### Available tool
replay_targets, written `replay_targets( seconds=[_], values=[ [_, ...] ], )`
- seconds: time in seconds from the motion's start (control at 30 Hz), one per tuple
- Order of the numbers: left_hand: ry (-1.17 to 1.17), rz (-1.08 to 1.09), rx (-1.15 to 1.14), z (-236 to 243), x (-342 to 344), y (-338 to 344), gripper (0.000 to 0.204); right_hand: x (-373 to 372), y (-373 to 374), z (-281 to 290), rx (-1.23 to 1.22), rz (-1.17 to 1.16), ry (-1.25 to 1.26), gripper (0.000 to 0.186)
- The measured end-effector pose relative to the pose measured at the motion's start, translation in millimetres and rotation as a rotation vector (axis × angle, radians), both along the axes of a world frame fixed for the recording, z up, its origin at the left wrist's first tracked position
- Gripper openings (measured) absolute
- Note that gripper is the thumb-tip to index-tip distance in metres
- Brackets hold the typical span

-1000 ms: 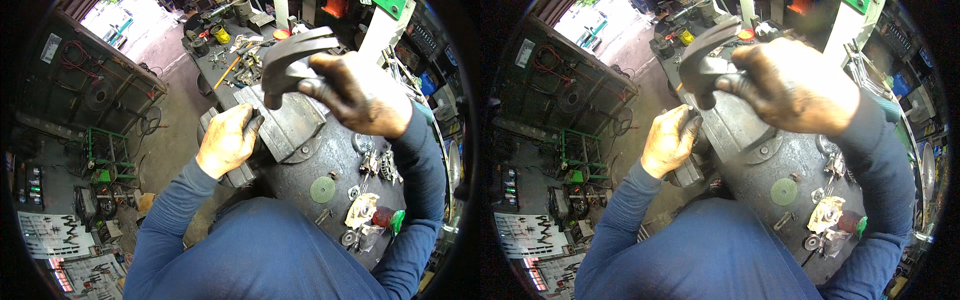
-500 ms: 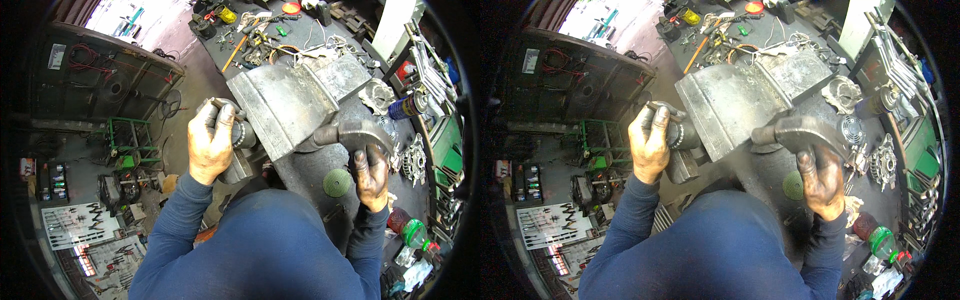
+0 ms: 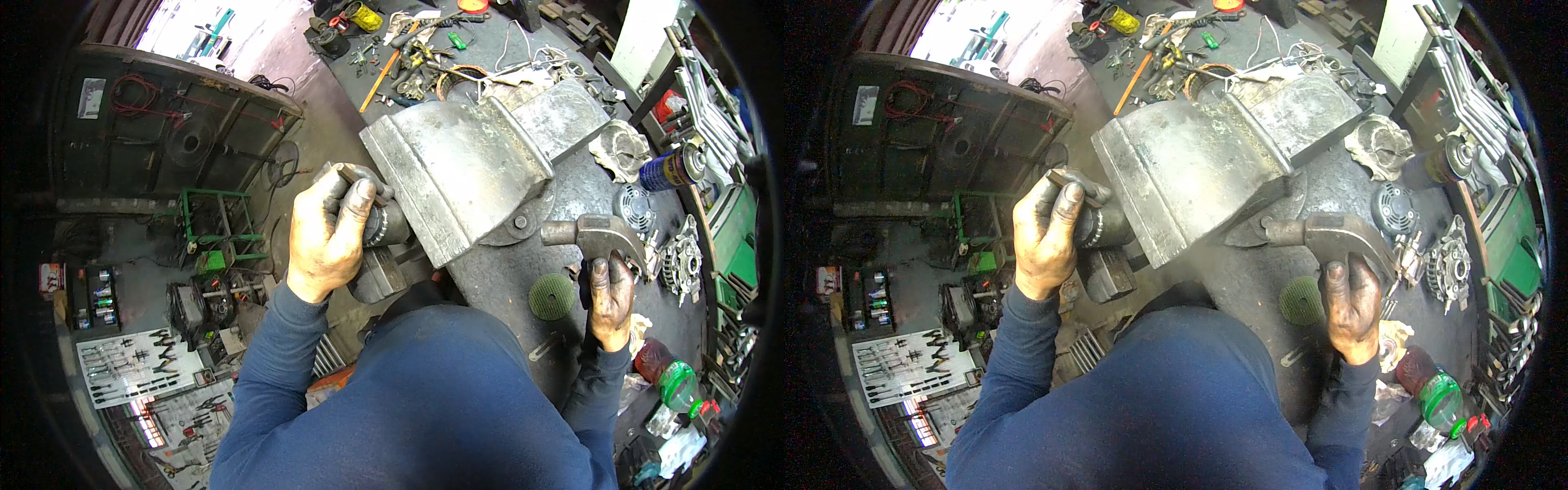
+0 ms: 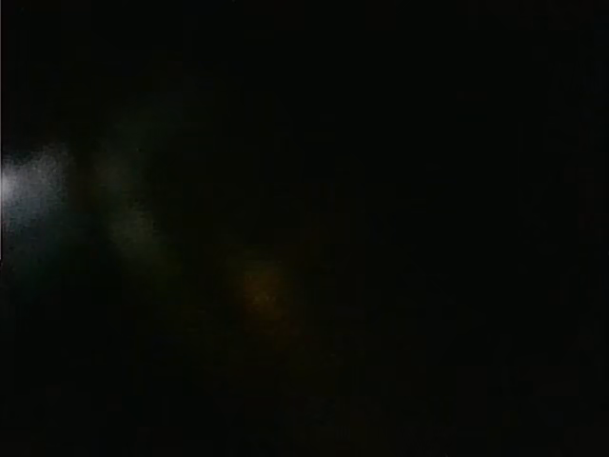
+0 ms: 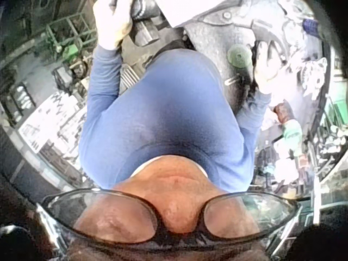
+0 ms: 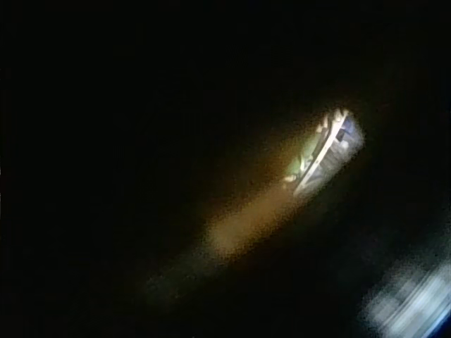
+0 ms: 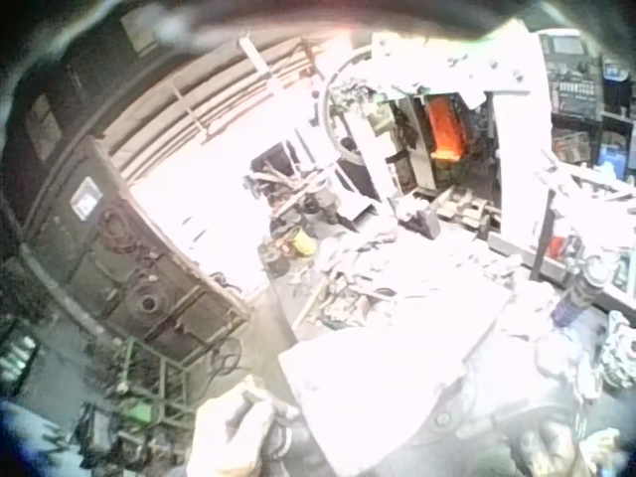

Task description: The person secures a small mechanical part in a bench vise and repeatedly strikes it with a hammer. They adjust the vise and reposition the part multiple times while continuing to hammer it.

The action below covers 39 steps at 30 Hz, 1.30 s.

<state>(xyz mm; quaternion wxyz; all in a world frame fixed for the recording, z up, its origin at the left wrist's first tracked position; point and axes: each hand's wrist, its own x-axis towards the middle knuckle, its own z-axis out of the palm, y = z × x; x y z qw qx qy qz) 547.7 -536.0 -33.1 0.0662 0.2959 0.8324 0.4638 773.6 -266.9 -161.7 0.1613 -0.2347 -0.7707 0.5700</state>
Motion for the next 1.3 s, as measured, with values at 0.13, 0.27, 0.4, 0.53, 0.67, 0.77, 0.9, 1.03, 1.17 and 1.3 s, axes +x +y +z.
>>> replay_targets(
  seconds=[0.13, 0.27, 0.4, 0.53, 0.67, 0.77, 0.9, 1.03, 1.17, 1.3],
  values=[
    [0.027, -0.050, -0.182, 9, -5, -2, 0.022, -18, 4, 29, 0.092, 0.104, 0.015, 0.046],
    [0.236, -0.135, -0.404, 24, -5, 4, 0.019, -53, 7, 88, 0.261, 0.351, -0.033, 0.039],
    [0.425, -0.242, -0.332, 18, -10, 1, 0.018, -101, 7, 146, 0.426, 0.396, 0.358, 0.034],
    [0.551, -0.276, -0.268, 14, -13, 2, 0.017, -128, -7, 205, 0.281, 0.248, 0.563, 0.031],
    [0.516, -0.281, -0.322, 19, -10, 2, 0.021, -149, -12, 191, 0.804, 0.568, 0.207, 0.039],
    [0.492, -0.263, -0.356, 21, -9, 2, 0.017, -141, -2, 189, 0.844, 0.450, 0.284, 0.040],
    [0.279, -0.139, -0.348, 16, -6, 1, 0.021, -117, 2, 167, 0.545, 0.278, 0.325, 0.046],
    [0.103, 0.046, 0.136, -8, 2, 2, 0.014, -87, 9, 130, 0.317, 0.263, 0.097, 0.045],
    [-0.156, 0.220, 0.270, 0, 18, 13, 0.019, -62, -3, 81, 0.091, 0.199, 0.064, 0.047],
    [-0.023, 0.279, 0.251, -12, 13, 6, 0.016, -42, -9, 37, -0.045, 0.201, 0.049, 0.051]
  ],
)
